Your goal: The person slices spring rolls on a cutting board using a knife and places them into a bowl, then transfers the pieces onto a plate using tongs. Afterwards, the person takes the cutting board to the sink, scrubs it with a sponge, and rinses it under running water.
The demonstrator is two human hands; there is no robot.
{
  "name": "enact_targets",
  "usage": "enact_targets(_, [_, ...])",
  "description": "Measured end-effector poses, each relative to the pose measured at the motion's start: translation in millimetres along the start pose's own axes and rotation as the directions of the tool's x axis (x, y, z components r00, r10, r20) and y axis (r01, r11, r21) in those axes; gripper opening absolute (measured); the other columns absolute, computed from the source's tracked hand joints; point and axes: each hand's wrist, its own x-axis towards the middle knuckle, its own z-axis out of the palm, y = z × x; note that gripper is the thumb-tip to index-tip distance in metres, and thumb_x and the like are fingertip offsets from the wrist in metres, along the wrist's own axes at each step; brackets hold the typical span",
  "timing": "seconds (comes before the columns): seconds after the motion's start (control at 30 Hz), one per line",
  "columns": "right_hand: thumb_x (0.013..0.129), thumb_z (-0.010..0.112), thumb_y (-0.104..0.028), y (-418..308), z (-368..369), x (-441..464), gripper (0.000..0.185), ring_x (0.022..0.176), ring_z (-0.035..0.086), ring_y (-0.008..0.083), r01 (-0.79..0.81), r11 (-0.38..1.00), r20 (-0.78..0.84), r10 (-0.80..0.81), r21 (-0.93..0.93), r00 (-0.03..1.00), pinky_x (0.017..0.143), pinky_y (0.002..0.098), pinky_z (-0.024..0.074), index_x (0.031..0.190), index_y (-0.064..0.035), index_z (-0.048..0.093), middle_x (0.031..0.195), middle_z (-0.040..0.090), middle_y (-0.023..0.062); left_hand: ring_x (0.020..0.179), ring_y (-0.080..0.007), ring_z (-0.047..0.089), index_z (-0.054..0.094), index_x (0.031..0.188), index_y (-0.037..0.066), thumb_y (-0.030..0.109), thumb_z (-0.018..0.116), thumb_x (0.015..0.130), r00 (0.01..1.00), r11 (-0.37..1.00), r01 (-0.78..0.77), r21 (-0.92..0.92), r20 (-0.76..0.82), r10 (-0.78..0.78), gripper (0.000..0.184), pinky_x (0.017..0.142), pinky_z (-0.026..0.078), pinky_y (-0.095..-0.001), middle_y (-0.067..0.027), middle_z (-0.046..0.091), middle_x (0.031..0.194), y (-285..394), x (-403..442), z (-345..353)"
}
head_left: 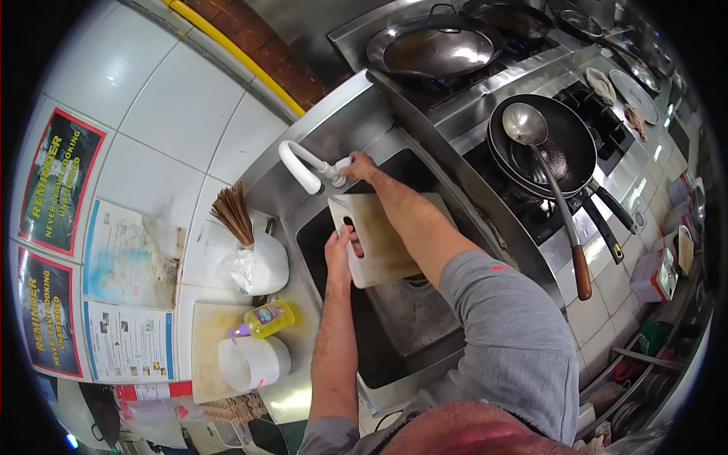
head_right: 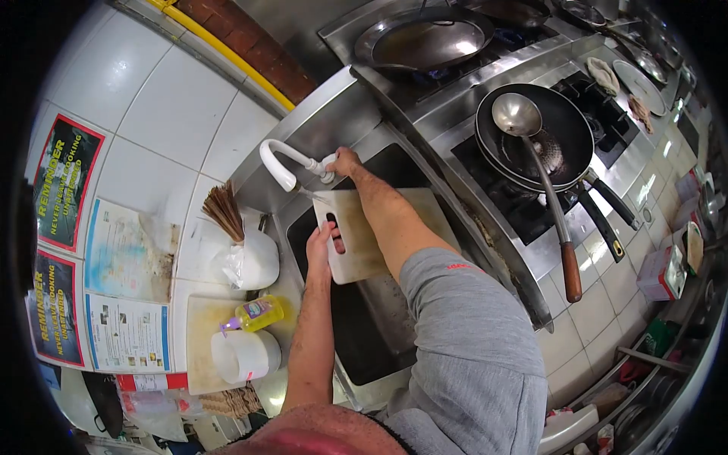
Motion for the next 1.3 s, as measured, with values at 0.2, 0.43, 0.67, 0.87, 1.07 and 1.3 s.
enact_targets(0.2, [0.063, 0.076, -0.027, -19, -4, -33, 0.044, 0.093, 0.059, 0.0321, 0.103, 0.991, -0.095, -0.111, -0.081, 0.989, 0.079, 0.0397, 0.0469, 0.096, -0.0038, 0.057, 0.096, 0.062, 0.0173, 0.046, -0.0117, 0.047, 0.052, 0.087, 0.008, 0.024, 0.051, 0.089, 0.997, 0.994, -0.058, 0.088, 0.065, 0.052, 0.016, 0.043, 0.039, -0.0245, 0.0007, 0.050, 0.066, 5, 26, 12])
enact_targets(0.43, [0.086, 0.049, -0.031, 7, 26, -161, 0.038, 0.111, 0.045, 0.0367, 0.572, 0.805, -0.196, -0.594, -0.159, 0.780, 0.093, 0.0419, 0.0368, 0.115, -0.0062, 0.051, 0.120, 0.049, 0.0188, 0.045, -0.0130, 0.048, 0.054, 0.084, 0.005, 0.021, 0.052, 0.088, 0.980, 0.986, -0.138, -0.088, -0.157, 0.123, 0.016, 0.041, 0.040, -0.0263, -0.0027, 0.054, 0.068, -3, 47, 21])
enact_targets(0.67, [0.091, 0.039, -0.035, 134, -21, -132, 0.044, 0.124, 0.033, 0.0345, 0.161, 0.840, -0.077, -0.233, -0.518, 0.969, 0.101, 0.0468, 0.0275, 0.128, -0.0114, 0.042, 0.133, 0.037, 0.0182, 0.044, -0.0120, 0.050, 0.050, 0.082, 0.006, 0.022, 0.052, 0.090, 0.995, 0.998, -0.060, -0.021, -0.077, 0.059, 0.018, 0.037, 0.039, -0.0243, -0.0022, 0.053, 0.067, 16, -23, 11])
enact_targets(0.87, [0.091, 0.037, -0.037, 44, 0, -141, 0.047, 0.125, 0.031, 0.0374, 0.229, 0.822, 0.126, -0.191, -0.522, 0.974, 0.103, 0.0456, 0.0255, 0.130, -0.0108, 0.040, 0.135, 0.034, 0.0192, 0.044, -0.0127, 0.050, 0.052, 0.086, 0.004, 0.025, 0.053, 0.089, 0.995, 0.991, -0.093, 0.096, -0.033, 0.097, 0.022, 0.038, 0.041, -0.0253, -0.0046, 0.055, 0.070, 26, -3, 20])
enact_targets(1.07, [0.088, 0.047, -0.036, -6, -37, -259, 0.057, 0.130, 0.024, 0.0347, 0.460, 0.881, 0.129, -0.446, -0.110, 0.886, 0.105, 0.0418, 0.0227, 0.132, -0.0023, 0.034, 0.138, 0.029, 0.0212, 0.051, -0.0179, 0.053, 0.053, 0.093, 0.001, 0.021, 0.054, 0.086, 0.992, 0.993, -0.096, 0.069, -0.070, 0.101, 0.021, 0.043, 0.044, -0.0288, -0.0091, 0.055, 0.070, 37, 39, 29])
enact_targets(1.3, [0.082, 0.061, -0.017, -9, -95, -264, 0.045, 0.115, 0.046, 0.0313, 0.545, 0.830, 0.026, -0.546, -0.118, 0.837, 0.094, 0.0340, 0.0373, 0.122, -0.0032, 0.046, 0.122, 0.049, 0.0191, 0.062, -0.0225, 0.059, 0.050, 0.100, -0.004, 0.019, 0.058, 0.081, 0.997, 0.996, -0.069, 0.060, 0.035, 0.067, 0.030, 0.055, 0.052, -0.0343, -0.0110, 0.055, 0.076, 34, 50, 71])
